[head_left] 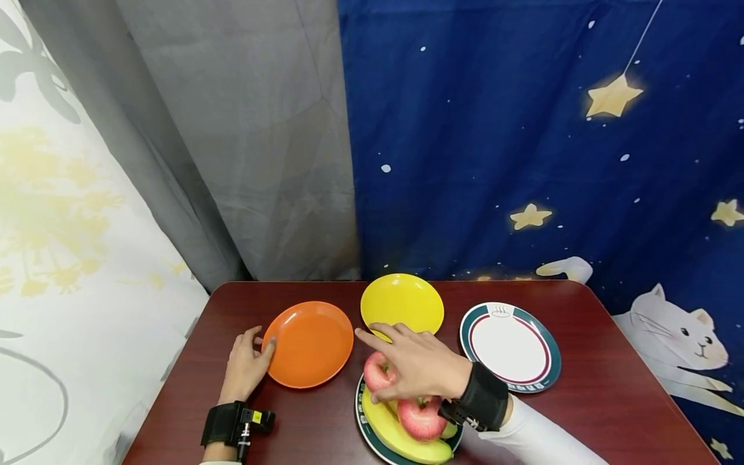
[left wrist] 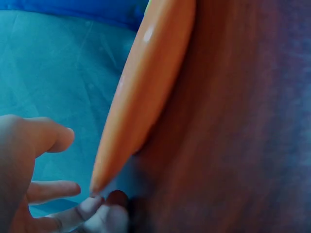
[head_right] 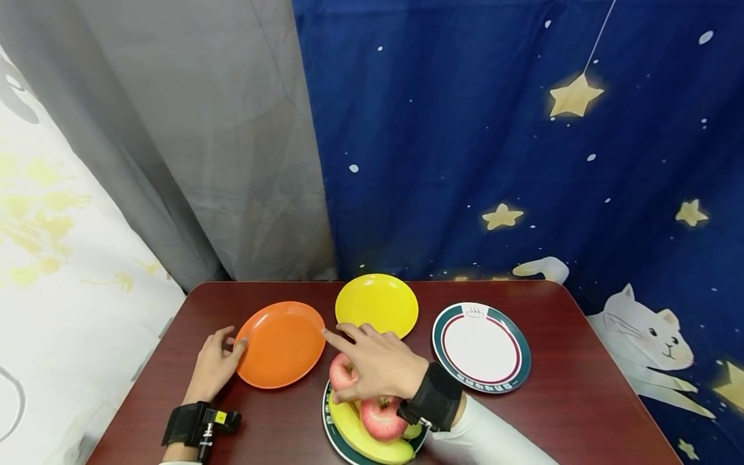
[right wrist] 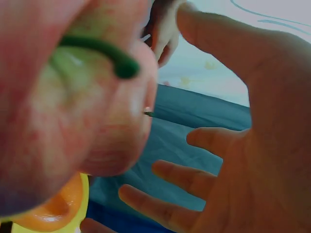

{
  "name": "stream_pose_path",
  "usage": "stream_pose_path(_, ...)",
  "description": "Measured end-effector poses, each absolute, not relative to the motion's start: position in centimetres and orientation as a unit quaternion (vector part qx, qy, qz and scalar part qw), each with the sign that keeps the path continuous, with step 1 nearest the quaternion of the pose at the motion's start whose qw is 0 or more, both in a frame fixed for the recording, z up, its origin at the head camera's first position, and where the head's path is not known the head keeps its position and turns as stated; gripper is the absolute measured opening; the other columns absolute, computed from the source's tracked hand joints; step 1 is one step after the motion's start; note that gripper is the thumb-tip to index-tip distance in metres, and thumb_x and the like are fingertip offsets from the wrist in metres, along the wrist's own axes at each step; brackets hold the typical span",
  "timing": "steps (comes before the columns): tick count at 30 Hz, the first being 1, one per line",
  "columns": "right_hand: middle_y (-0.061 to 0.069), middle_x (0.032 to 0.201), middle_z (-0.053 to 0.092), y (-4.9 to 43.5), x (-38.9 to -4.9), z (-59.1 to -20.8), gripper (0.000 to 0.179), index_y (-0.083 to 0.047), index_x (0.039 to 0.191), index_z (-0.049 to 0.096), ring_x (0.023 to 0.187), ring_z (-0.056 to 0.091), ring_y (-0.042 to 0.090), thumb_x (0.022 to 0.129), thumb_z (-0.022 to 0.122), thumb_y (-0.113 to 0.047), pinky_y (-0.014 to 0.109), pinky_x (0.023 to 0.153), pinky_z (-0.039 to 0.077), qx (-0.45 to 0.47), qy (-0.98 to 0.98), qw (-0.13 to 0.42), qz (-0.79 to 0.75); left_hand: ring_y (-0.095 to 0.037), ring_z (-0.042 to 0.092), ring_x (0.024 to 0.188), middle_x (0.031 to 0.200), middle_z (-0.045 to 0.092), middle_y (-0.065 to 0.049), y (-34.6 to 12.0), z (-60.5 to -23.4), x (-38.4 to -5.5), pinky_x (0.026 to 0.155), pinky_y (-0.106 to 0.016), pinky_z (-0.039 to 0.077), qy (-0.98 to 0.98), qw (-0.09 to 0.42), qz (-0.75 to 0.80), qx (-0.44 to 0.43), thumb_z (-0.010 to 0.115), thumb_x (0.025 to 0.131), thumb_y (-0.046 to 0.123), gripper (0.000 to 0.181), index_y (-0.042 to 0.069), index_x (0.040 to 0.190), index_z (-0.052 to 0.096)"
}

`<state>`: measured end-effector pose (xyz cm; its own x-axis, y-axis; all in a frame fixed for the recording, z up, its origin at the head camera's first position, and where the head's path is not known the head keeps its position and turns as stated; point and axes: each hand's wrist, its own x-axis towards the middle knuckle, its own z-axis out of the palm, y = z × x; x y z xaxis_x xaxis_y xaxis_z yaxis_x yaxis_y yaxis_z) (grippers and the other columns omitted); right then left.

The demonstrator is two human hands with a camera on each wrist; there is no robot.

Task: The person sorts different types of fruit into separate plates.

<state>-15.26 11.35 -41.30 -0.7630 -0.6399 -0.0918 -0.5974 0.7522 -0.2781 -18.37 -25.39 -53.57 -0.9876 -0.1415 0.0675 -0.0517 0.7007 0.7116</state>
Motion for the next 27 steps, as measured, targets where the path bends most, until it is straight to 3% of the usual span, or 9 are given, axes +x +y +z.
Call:
stream_pose_path(6,-0.002,0.155,0.053,11.3,-15.5,-41.7,0.093,-0.040,0.163,0.040,0.125,0.059,0.022,0.083,0.083,-0.058,0.044,0.085,0.056,-0.365,0.922,0.086,-0.095,-0.015,0.064,0.054,0.102,0.069,-0.019,-25.5,-54.0,-18.4,0.052,-0.027,0.057,-0.895,0.054,-0.437,0.067,0.061,0.109,0.026,0.050,-0.004,0.148,0.052)
stream_pose_path(9,-0.005,0.146,0.059,11.5,-15.6,-42.2,0.081,-0.039,0.159,0.049,0.117,0.058,0.016,0.086,0.082,-0.052,0.035,0.079,0.055,-0.384,0.917,0.068,-0.087,-0.013,0.062,0.054,0.101,0.069,-0.017,-25.5,-54.0,-18.4,0.052,-0.025,0.056,-0.895,0.052,-0.438,0.069,0.059,0.109,0.025,0.046,-0.002,0.146,0.055)
stream_pose_path(13,-0.006,0.139,0.061,11.6,-15.5,-42.9,0.070,-0.036,0.151,0.058,0.114,0.054,0.015,0.086,0.082,-0.045,0.032,0.084,0.054,-0.401,0.910,0.062,-0.089,-0.013,0.062,0.056,0.101,0.068,-0.017,-25.3,-54.0,-18.3,0.054,-0.025,0.056,-0.894,0.049,-0.440,0.063,0.058,0.110,0.025,0.043,0.000,0.145,0.057)
stream_pose_path(19,-0.006,0.139,0.060,11.4,-15.4,-43.3,0.070,-0.034,0.147,0.059,0.116,0.053,0.015,0.084,0.083,-0.048,0.033,0.095,0.053,-0.391,0.912,0.081,-0.099,-0.012,0.062,0.056,0.103,0.069,-0.017,-25.1,-54.0,-18.2,0.054,-0.025,0.055,-0.894,0.052,-0.442,0.058,0.058,0.110,0.025,0.042,0.000,0.145,0.058)
stream_pose_path(27,-0.004,0.134,0.062,10.8,-15.6,-44.0,0.069,-0.027,0.143,0.060,0.113,0.054,0.016,0.082,0.088,-0.044,0.034,0.094,0.055,-0.372,0.917,0.077,-0.118,-0.013,0.061,0.057,0.102,0.068,-0.016,-25.1,-54.2,-18.1,0.054,-0.025,0.055,-0.895,0.047,-0.439,0.060,0.058,0.111,0.025,0.043,0.001,0.146,0.057)
